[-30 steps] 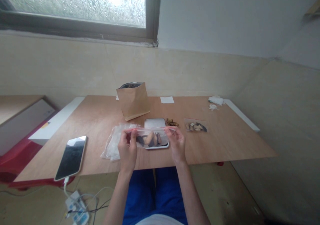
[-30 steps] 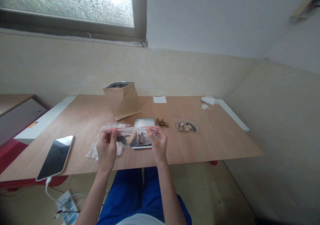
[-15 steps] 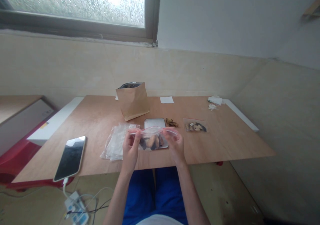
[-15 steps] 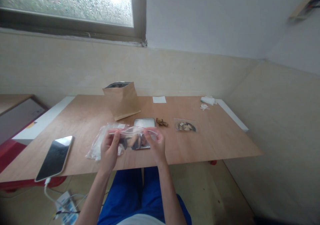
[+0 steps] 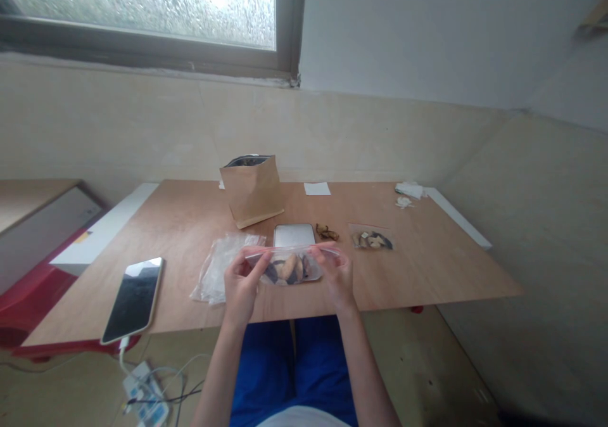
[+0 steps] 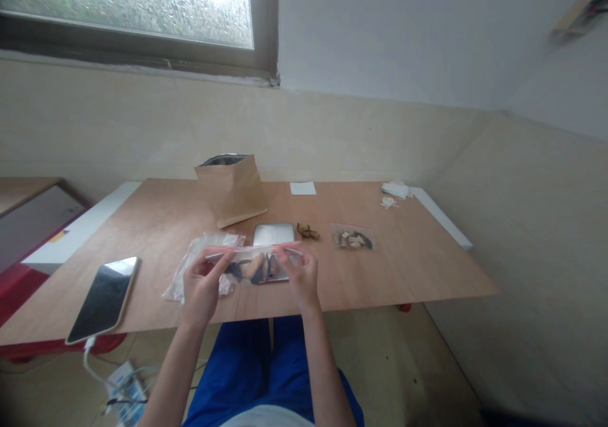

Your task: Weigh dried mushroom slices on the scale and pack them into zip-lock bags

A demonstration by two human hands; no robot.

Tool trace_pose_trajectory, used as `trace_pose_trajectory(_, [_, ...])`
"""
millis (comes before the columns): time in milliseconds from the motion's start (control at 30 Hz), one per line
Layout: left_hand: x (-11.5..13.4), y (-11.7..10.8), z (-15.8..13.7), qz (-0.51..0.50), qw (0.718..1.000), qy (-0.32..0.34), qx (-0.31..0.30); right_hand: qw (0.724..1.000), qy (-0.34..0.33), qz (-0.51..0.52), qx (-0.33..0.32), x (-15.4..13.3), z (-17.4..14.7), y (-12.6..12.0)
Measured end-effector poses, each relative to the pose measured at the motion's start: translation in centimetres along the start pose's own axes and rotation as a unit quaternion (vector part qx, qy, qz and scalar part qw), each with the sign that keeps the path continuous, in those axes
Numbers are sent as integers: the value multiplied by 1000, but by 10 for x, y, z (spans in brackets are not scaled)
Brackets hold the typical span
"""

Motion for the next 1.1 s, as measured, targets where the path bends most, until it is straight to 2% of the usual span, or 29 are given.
trace_pose_trajectory(200, [0, 3, 1, -6, 1000, 3, -9, 1000, -1, 20, 1, -3, -1, -2])
trace_pose_trajectory(400, [1, 12, -1, 27, 997, -11, -70, 999, 5, 13, -34, 0, -2, 0])
trace_pose_trajectory(567, [6, 14, -3, 34, 997, -9, -64, 998, 11, -7, -63, 1, -3, 5])
trace_pose_trajectory(900, [10, 15, -6, 29, 998, 21, -49, 999, -24, -19, -43, -9, -4, 2])
trace_pose_trajectory(1100, [16, 22, -6, 51, 993, 31, -100, 1000, -13, -9, -16, -5, -4, -1])
Point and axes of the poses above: each hand's wrist, its own z-axis towards the middle knuckle, its own y-axis out of the palm, x = y × z, the point moved 7 cm from there along z, towards the middle knuckle, and after that the axes turned 5 degrees about -x, right-handed, at the moved point
